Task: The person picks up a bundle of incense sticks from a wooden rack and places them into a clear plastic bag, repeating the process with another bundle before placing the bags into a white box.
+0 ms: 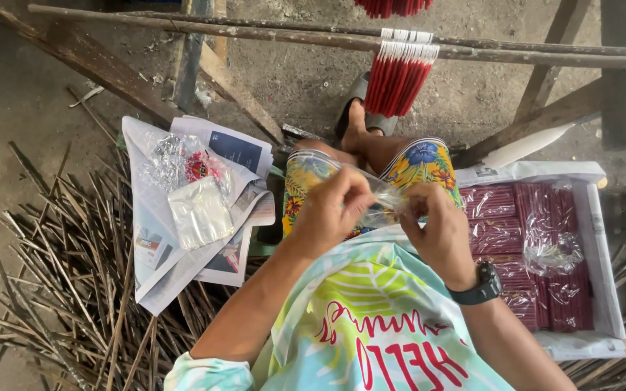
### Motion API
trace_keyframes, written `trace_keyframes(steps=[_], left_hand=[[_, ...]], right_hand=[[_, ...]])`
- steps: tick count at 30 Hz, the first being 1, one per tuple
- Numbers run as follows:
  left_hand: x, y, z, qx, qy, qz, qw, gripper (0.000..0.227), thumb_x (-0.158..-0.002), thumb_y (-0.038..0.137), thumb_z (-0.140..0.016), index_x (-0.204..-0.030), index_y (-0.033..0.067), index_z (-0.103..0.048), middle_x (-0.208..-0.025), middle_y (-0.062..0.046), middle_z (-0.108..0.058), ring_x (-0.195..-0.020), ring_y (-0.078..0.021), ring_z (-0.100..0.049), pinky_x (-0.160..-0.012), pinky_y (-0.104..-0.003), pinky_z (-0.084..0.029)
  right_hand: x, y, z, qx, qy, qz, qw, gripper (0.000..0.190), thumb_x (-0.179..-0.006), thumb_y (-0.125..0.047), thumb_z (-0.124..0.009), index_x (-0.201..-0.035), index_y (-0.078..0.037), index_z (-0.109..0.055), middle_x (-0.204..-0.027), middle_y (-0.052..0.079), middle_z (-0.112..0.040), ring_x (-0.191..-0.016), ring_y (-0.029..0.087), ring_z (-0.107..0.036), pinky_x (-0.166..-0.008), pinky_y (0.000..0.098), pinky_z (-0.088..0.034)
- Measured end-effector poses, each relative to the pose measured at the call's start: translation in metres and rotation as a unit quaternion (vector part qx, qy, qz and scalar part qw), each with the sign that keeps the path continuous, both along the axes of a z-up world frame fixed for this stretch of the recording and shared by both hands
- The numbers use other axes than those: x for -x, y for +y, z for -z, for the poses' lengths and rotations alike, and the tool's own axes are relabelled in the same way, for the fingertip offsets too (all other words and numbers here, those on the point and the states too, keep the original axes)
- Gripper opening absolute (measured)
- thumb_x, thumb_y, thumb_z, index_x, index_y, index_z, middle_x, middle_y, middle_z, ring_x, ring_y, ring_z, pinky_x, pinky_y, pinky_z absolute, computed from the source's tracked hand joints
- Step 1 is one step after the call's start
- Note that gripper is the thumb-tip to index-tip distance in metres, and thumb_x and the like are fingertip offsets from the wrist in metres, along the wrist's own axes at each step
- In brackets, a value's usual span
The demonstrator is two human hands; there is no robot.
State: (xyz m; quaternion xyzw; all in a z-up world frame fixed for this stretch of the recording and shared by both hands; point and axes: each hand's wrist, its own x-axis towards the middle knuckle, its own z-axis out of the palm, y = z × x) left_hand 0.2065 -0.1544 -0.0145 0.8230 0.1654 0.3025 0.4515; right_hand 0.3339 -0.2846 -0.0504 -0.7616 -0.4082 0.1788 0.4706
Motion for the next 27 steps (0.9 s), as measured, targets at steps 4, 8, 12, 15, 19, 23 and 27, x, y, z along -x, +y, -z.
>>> trace_keyframes(steps=[4, 8, 12, 15, 19, 23, 27], left_hand=[[-0.012, 0.012, -0.007, -0.009, -0.033, -0.015, 0.999, 0.009, -0.08, 0.015, -0.059, -0.079, 0.0118, -0.051, -0.056, -0.004, -0.052, -0.05, -0.0199, -0.053, -0.049, -0.028, -0.046], [-0.035, 0.03, -0.003, -0.071, -0.038, -0.047, 0.996, 0.011, -0.08, 0.021, -0.06, -0.079, 0.0134, -0.053, -0.061, -0.003, -0.056, -0.057, -0.019, -0.058, -0.051, -0.027, -0.048], [-0.081, 0.051, 0.016, -0.07, -0.116, -0.128, 0.983, 0.008, -0.08, 0.014, -0.06, -0.085, 0.0102, -0.055, -0.071, -0.006, -0.059, -0.06, -0.0198, -0.059, -0.049, -0.024, -0.05], [-0.117, 0.07, 0.045, -0.028, -0.132, -0.238, 0.962, 0.028, -0.077, 0.028, -0.066, -0.095, 0.0108, -0.054, -0.081, -0.004, -0.056, -0.074, -0.0165, -0.059, -0.064, -0.026, -0.052], [-0.141, 0.085, 0.025, 0.282, -0.118, -0.31, 0.9, 0.038, -0.073, 0.044, -0.055, -0.085, 0.0087, -0.048, -0.075, -0.003, -0.052, -0.063, -0.0102, -0.048, -0.058, -0.025, -0.041], [-0.147, 0.099, 0.026, 0.383, -0.184, -0.286, 0.859, 0.028, -0.072, 0.036, -0.054, -0.077, 0.0084, -0.056, -0.07, -0.004, -0.059, -0.066, -0.0155, -0.057, -0.062, -0.029, -0.048], [-0.142, 0.105, 0.051, 0.423, -0.306, -0.127, 0.843, 0.02, -0.081, 0.022, -0.051, -0.079, 0.0031, -0.057, -0.074, -0.009, -0.06, -0.064, -0.0192, -0.056, -0.059, -0.031, -0.045]], right_hand=[[0.001, 0.001, -0.001, -0.014, -0.196, -0.042, 0.98, 0.033, -0.072, -0.004, -0.059, -0.104, -0.01, -0.05, -0.063, 0.008, -0.048, -0.053, 0.027, -0.053, -0.049, 0.0382, -0.043], [-0.005, -0.002, -0.001, -0.04, -0.102, -0.013, 0.994, 0.024, -0.078, -0.005, -0.051, -0.1, -0.013, -0.057, -0.058, 0.004, -0.041, -0.05, 0.02, -0.048, -0.05, 0.0313, -0.043], [-0.013, -0.003, 0.012, -0.048, -0.031, -0.007, 0.998, 0.018, -0.078, -0.004, -0.052, -0.092, -0.011, -0.06, -0.054, 0.002, -0.041, -0.047, 0.017, -0.046, -0.048, 0.0292, -0.042], [-0.015, -0.008, 0.045, -0.024, 0.007, -0.005, 1.0, 0.02, -0.074, 0.0, -0.053, -0.09, -0.009, -0.06, -0.051, 0.005, -0.041, -0.046, 0.019, -0.047, -0.047, 0.0295, -0.041], [-0.01, -0.011, 0.067, -0.02, 0.013, -0.032, 0.999, 0.016, -0.076, -0.001, -0.048, -0.088, -0.008, -0.057, -0.062, 0.007, -0.054, -0.046, 0.016, -0.046, -0.044, 0.0277, -0.037], [-0.012, -0.007, 0.071, 0.003, -0.026, -0.029, 0.999, 0.01, -0.078, -0.002, -0.048, -0.084, -0.007, -0.054, -0.062, 0.001, -0.056, -0.043, 0.01, -0.035, -0.039, 0.024, -0.025], [-0.012, -0.006, 0.074, 0.007, -0.029, -0.029, 0.999, 0.008, -0.076, -0.003, -0.049, -0.082, -0.006, -0.052, -0.076, 0.004, -0.063, -0.046, 0.013, -0.043, -0.04, 0.0259, -0.031]])
